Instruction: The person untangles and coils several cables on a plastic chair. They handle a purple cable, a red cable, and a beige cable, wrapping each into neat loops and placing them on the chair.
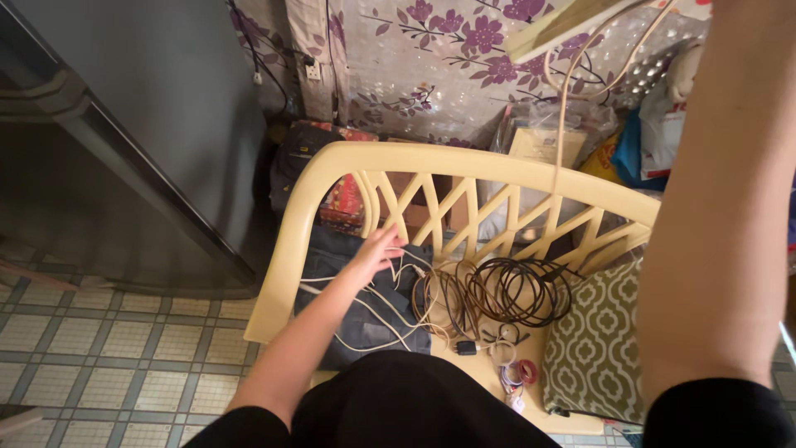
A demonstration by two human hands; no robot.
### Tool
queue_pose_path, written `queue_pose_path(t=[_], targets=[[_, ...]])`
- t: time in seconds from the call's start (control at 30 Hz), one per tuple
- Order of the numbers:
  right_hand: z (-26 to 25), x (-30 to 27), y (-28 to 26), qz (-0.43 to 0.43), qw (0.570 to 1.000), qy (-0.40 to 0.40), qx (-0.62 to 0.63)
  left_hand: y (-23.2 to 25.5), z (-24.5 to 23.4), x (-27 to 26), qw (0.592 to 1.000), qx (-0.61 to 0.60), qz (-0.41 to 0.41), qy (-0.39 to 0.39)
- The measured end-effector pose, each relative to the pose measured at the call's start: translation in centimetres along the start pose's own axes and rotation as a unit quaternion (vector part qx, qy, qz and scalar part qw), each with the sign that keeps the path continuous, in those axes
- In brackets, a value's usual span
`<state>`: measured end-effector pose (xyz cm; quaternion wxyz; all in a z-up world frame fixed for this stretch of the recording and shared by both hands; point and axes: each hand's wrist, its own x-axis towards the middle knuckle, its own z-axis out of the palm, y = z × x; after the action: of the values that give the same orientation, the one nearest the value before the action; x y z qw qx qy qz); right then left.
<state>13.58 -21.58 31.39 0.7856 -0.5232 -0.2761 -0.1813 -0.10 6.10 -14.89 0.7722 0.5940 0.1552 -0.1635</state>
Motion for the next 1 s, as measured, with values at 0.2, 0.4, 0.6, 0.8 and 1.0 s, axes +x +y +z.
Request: queue_pose_path(t=[0.2, 0.4, 0.6, 0.8, 1.0], targets=[[4.4, -3.4, -1.1, -0.042, 0.987, 0.060, -0.142, 11.8, 4.7, -4.0, 0.935, 0.016, 0.344, -0.081], [9.1, -9.8, 2.6, 0.015, 0.994, 0.050, -0.093, 27.5, 10.4, -15.7, 0.832, 0.005, 0.550, -0.067], [11.3, -12.0, 2.3, 0.009, 0.991, 0.019, -0.133, 36.1, 10.3, -21.8, 0.886, -0.314, 0.247, -0.233], [13.5, -12.9, 0.7, 0.011, 0.992, -0.037, -0.124, 38.9, 9.3, -23.9, 0.892, -0.229, 0.330, -0.209], [12.5, -11.5, -1.8, 0.085, 0.972, -0.110, -0.189, 40.3, 5.4, -22.3, 0.813, -0.229, 0.352, -0.403]])
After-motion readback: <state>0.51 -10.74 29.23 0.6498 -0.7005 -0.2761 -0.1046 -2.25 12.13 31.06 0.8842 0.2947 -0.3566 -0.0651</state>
